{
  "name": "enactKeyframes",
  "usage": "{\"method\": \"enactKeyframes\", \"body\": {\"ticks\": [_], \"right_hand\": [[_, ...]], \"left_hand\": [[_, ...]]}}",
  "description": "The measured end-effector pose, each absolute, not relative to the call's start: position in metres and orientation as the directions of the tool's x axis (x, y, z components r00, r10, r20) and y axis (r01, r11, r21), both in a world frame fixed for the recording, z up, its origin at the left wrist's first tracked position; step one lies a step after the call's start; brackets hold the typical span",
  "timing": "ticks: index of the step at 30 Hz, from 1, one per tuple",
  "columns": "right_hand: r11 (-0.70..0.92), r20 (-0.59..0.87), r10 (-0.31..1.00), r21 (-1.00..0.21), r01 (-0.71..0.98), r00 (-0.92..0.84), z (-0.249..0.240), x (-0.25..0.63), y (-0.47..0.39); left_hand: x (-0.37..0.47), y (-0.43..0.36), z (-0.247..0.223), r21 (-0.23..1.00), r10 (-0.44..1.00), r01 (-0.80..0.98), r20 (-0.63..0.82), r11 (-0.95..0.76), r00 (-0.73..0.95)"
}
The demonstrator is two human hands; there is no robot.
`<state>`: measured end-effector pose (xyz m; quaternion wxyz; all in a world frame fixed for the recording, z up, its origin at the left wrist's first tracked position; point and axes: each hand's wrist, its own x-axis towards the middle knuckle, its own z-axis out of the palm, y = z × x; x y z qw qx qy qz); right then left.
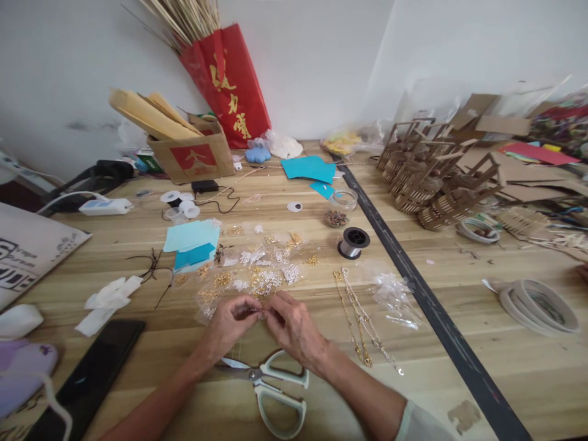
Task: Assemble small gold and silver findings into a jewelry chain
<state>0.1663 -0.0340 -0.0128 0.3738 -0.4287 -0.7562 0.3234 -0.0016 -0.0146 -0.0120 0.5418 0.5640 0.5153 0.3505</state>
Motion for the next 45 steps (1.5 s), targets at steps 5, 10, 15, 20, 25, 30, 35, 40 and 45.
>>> {"method": "enactKeyframes", "body": {"ticks": [5,10,15,20,25,30,35,40,45], "right_hand": [[0.396,0.28,0.902,-0.842,0.367,-0.329,-0.012,0.165,-0.034],[0.381,0.289,0.914,-0.855,0.353,-0.286,-0.011,0.165,-0.032],[0.368,0.296,0.922,-0.867,0.335,-0.248,-0.013,0.166,-0.03],[0.348,0.282,0.931,-0.877,0.33,-0.232,-0.015,0.166,-0.029],[0.297,0.236,0.947,-0.904,0.308,-0.218,-0.016,0.165,-0.028],[0.177,0.128,0.968,-0.958,0.224,-0.215,-0.02,0.165,-0.029],[0.018,0.014,0.986,-1.0,0.022,-0.168,-0.021,0.165,-0.029],[0.025,0.037,0.994,-0.992,-0.12,-0.099,-0.015,0.162,-0.029],[0.085,0.096,0.99,-0.991,-0.102,-0.099,-0.012,0.161,-0.029]], "left_hand": [[-0.003,-0.013,-0.016,0.977,0.959,0.185,-0.148,0.105,0.241],[-0.006,-0.011,-0.022,0.975,0.963,0.203,-0.136,0.089,0.233],[-0.007,-0.009,-0.025,0.974,0.966,0.209,-0.139,0.093,0.22],[-0.007,-0.008,-0.019,0.977,0.96,0.182,-0.156,0.114,0.234],[-0.006,-0.008,-0.009,0.974,0.945,0.149,-0.205,0.171,0.255],[-0.005,-0.007,-0.006,0.972,0.939,0.141,-0.218,0.186,0.266],[-0.007,-0.005,-0.012,0.975,0.952,0.156,-0.193,0.159,0.239],[-0.009,-0.004,-0.023,0.98,0.958,0.173,-0.14,0.098,0.249],[-0.009,-0.007,-0.029,0.974,0.961,0.22,-0.104,0.047,0.255]]}}
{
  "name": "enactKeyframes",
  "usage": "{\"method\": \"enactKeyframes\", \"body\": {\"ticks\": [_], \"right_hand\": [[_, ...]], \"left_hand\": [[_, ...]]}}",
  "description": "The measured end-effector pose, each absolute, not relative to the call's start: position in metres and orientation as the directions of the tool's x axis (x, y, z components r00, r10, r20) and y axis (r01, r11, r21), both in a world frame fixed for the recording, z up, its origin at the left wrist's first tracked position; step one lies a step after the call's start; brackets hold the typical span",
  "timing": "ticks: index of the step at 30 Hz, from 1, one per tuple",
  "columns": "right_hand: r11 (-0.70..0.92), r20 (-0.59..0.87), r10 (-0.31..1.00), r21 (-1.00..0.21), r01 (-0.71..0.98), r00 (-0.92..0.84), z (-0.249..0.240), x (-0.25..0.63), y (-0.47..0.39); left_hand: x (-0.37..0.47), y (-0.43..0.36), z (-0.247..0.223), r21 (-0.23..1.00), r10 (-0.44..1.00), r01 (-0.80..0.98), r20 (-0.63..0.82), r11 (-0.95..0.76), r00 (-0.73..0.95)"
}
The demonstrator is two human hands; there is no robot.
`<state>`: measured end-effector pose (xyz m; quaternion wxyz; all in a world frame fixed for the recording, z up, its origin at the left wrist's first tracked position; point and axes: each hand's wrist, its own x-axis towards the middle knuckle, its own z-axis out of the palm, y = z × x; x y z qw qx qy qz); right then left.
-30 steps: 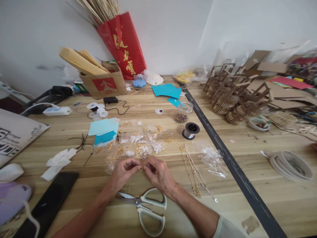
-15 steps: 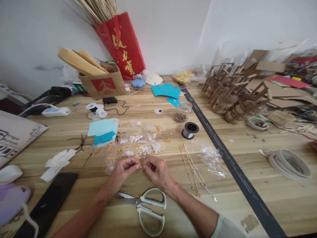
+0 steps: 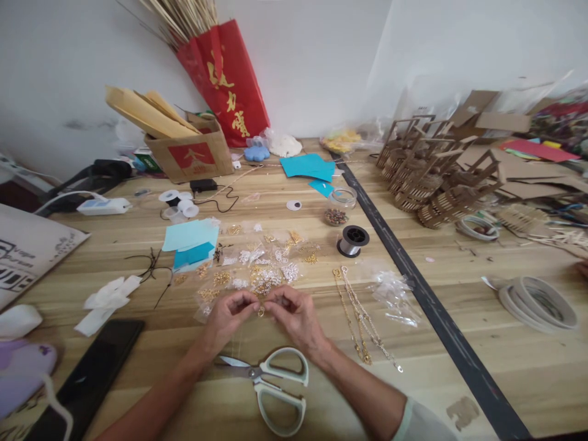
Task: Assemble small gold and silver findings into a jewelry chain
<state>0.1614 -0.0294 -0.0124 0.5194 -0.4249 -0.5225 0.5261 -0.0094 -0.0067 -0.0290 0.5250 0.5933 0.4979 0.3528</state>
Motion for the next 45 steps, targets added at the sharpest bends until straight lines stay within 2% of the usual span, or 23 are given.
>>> {"method": "enactKeyframes", "body": {"ticks": [4,8,17,21,25,28,30,36,45], "right_hand": [[0.098,0.116,0.984,-0.986,-0.133,-0.135,-0.014,0.163,-0.029],[0.157,0.17,0.967,-0.984,-0.081,-0.189,-0.015,0.165,-0.027],[0.198,0.214,0.954,-0.976,-0.093,-0.21,-0.008,0.166,-0.029],[0.145,0.159,0.969,-0.986,-0.086,-0.19,-0.006,0.166,-0.03],[0.038,0.068,0.986,-0.98,-0.195,-0.149,-0.003,0.165,-0.03],[0.026,0.057,0.988,-0.977,-0.213,-0.142,-0.001,0.166,-0.028],[0.033,0.059,0.987,-0.985,-0.17,-0.147,-0.002,0.166,-0.027],[0.111,0.08,0.974,-0.984,0.139,-0.211,-0.011,0.168,-0.029],[0.219,0.126,0.953,-0.916,0.337,-0.276,-0.01,0.169,-0.03]], "left_hand": [[-0.009,-0.008,-0.026,0.971,0.961,0.24,-0.076,0.011,0.265],[-0.008,-0.008,-0.024,0.97,0.96,0.243,-0.085,0.018,0.266],[-0.009,-0.008,-0.026,0.974,0.961,0.223,-0.097,0.038,0.26],[-0.009,-0.008,-0.024,0.972,0.959,0.231,-0.108,0.047,0.261],[-0.008,-0.008,-0.022,0.968,0.959,0.246,-0.116,0.051,0.259],[-0.009,-0.008,-0.022,0.966,0.958,0.254,-0.12,0.052,0.261],[-0.009,-0.008,-0.022,0.965,0.956,0.257,-0.118,0.048,0.267],[-0.009,-0.008,-0.02,0.962,0.954,0.27,-0.106,0.028,0.28],[-0.01,-0.008,-0.018,0.961,0.953,0.273,-0.12,0.041,0.278]]}}
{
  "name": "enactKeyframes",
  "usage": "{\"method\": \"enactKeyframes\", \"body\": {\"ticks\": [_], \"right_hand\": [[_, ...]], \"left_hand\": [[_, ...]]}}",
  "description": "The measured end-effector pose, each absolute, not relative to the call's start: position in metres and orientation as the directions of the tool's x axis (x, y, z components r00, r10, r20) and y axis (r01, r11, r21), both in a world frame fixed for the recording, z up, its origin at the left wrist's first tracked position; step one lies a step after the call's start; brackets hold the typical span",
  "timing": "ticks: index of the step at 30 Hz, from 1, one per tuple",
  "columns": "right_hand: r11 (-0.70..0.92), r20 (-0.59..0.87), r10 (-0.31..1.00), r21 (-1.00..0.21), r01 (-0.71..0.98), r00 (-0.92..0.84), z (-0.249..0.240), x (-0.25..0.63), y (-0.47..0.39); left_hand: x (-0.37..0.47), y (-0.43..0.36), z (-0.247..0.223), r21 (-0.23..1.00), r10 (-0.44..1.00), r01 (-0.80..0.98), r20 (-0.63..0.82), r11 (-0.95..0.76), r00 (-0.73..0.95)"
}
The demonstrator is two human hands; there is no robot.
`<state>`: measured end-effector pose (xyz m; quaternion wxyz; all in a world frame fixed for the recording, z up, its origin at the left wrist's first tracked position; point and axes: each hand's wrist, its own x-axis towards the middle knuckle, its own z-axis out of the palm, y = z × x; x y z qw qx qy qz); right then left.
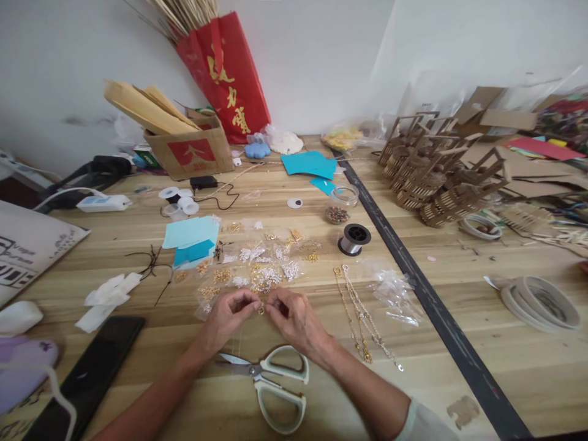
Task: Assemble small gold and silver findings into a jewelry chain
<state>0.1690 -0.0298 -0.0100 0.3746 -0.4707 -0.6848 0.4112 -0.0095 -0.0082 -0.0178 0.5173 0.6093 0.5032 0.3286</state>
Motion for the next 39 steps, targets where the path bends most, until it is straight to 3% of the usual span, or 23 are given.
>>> {"method": "enactKeyframes", "body": {"ticks": [7,23,39], "right_hand": [[0.235,0.12,0.948,-0.891,0.389,-0.296,-0.0096,0.1673,-0.0325],[0.179,0.081,0.955,-0.926,0.334,-0.287,-0.0053,0.1674,-0.0333],[0.264,0.187,0.956,-0.885,0.384,-0.228,-0.0052,0.1652,-0.035]], "left_hand": [[-0.0091,-0.0079,-0.0162,0.961,0.955,0.272,-0.13,0.055,0.266],[-0.0093,-0.0063,-0.0175,0.967,0.96,0.246,-0.136,0.074,0.247],[-0.0091,-0.0038,-0.02,0.98,0.96,0.15,-0.16,0.128,0.228]]}}
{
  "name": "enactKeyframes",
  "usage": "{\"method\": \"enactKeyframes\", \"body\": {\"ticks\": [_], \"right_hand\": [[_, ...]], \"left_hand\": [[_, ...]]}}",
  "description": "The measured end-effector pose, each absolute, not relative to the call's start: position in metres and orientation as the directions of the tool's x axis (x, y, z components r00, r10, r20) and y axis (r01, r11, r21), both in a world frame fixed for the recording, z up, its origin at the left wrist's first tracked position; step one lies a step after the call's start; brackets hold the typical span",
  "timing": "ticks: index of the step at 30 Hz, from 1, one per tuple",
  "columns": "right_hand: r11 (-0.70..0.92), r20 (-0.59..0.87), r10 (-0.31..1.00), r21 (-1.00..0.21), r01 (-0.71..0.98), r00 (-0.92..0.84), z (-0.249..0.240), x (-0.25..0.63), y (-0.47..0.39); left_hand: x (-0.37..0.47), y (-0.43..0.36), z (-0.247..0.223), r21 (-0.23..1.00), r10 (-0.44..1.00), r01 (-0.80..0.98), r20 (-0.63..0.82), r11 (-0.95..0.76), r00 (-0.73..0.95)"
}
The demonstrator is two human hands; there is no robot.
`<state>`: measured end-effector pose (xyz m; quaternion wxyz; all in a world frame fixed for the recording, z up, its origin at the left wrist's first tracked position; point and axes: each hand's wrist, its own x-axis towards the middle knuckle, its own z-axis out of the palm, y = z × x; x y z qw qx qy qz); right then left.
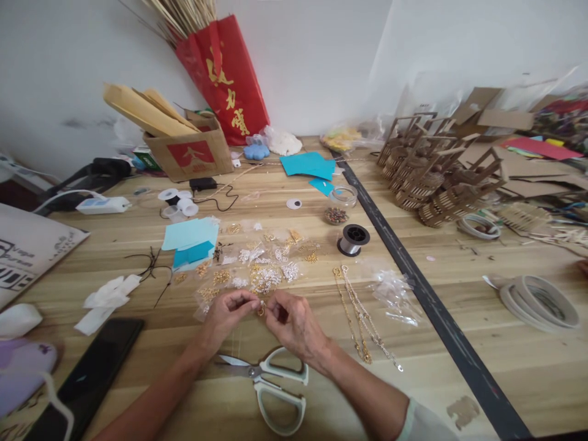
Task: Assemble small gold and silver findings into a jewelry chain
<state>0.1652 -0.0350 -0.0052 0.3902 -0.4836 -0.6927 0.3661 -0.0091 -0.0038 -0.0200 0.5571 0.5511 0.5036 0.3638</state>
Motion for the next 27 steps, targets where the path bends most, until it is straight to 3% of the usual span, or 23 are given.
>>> {"method": "enactKeyframes", "body": {"ticks": [27], "right_hand": [[0.344,0.285,0.937,-0.851,0.397,-0.201,-0.0045,0.1643,-0.0363]], "left_hand": [[-0.0099,-0.004,-0.0188,0.979,0.945,0.111,-0.194,0.169,0.265]]}}
